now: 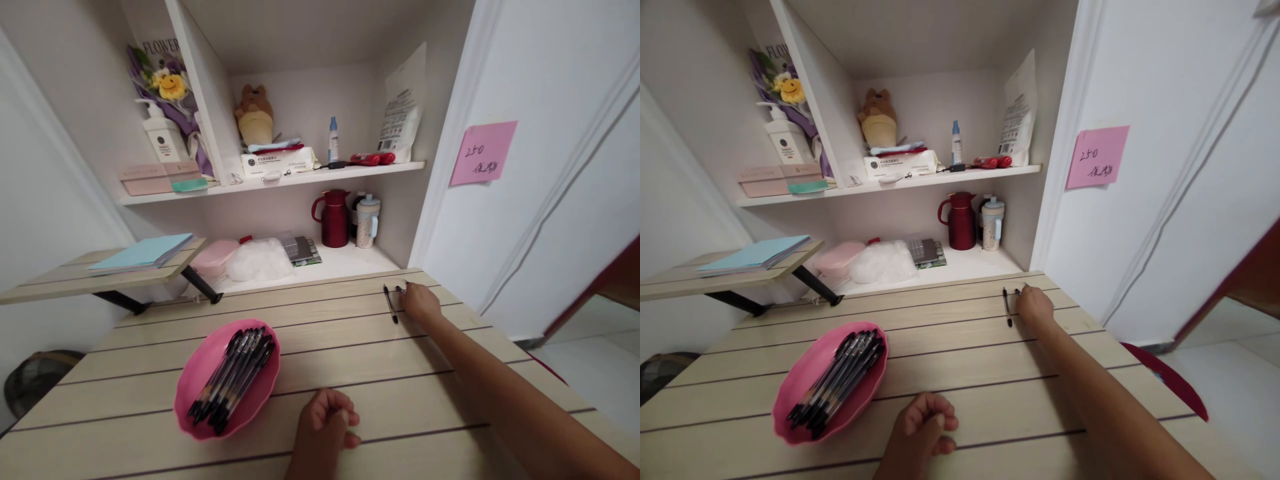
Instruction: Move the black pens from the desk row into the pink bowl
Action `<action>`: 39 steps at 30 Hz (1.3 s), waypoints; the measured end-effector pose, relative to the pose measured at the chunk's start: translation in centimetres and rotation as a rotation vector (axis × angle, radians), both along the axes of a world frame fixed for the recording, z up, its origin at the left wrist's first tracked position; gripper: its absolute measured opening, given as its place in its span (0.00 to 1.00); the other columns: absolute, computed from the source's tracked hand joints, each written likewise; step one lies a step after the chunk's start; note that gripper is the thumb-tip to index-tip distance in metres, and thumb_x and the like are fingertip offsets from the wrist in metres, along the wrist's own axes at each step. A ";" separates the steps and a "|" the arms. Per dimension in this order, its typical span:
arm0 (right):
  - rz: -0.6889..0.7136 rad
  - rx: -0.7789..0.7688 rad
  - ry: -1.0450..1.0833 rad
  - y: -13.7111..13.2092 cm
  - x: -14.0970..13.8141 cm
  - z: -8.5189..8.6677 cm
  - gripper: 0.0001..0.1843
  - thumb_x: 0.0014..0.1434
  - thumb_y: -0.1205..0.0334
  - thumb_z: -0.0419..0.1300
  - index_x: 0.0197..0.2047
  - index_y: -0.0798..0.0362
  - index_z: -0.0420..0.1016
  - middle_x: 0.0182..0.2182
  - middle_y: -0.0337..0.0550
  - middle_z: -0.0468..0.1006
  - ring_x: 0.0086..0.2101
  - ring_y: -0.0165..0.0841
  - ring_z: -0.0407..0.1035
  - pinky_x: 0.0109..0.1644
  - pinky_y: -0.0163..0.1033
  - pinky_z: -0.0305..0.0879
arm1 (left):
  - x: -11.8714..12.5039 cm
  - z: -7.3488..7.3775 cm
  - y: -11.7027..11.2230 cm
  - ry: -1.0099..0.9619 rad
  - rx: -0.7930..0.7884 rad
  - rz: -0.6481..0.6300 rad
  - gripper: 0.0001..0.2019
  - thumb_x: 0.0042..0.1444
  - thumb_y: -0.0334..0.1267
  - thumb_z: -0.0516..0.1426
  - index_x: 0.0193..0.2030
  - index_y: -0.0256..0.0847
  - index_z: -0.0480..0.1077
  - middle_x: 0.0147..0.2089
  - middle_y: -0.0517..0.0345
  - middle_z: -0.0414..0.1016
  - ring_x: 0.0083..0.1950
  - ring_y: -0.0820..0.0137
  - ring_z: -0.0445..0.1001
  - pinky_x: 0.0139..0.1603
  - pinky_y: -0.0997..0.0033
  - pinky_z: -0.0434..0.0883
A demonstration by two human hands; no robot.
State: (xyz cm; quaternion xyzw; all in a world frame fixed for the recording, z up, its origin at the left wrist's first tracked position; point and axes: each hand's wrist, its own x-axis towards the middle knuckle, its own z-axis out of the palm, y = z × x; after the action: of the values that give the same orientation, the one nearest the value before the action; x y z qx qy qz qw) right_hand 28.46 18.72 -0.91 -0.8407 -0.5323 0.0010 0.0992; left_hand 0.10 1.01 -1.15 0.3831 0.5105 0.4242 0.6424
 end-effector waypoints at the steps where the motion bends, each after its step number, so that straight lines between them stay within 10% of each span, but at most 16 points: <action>1: 0.003 0.002 -0.002 -0.1 0.1 0.1 0.18 0.58 0.58 0.48 0.43 0.61 0.71 0.42 0.60 0.73 0.41 0.43 0.70 0.39 0.40 0.62 | 0.0 0.0 0.0 -0.002 0.004 0.001 0.08 0.39 0.35 0.56 0.29 0.36 0.68 0.26 0.55 0.70 0.31 0.71 0.67 0.27 0.75 0.68; 16: 0.139 -0.028 -0.033 -4.6 -3.6 -0.6 0.24 0.58 0.50 0.43 0.38 0.59 0.72 0.37 0.58 0.76 0.39 0.43 0.71 0.39 0.44 0.61 | 0.1 -0.3 0.1 0.011 0.018 -0.005 0.07 0.39 0.34 0.55 0.28 0.36 0.68 0.27 0.54 0.69 0.31 0.72 0.67 0.27 0.75 0.67; 39: 0.031 -0.032 0.024 -4.5 0.2 -0.8 0.19 0.56 0.52 0.46 0.38 0.54 0.72 0.38 0.58 0.75 0.39 0.45 0.70 0.39 0.47 0.62 | 0.0 -0.3 0.1 0.002 0.024 0.001 0.09 0.38 0.38 0.58 0.27 0.37 0.68 0.27 0.55 0.69 0.32 0.70 0.68 0.28 0.73 0.67</action>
State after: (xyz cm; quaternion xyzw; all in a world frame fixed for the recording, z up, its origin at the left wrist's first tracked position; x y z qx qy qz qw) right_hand 28.63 14.20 -1.71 -0.8337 -0.5440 0.0211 0.0921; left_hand 0.07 1.09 -1.47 0.3908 0.5061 0.4301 0.6373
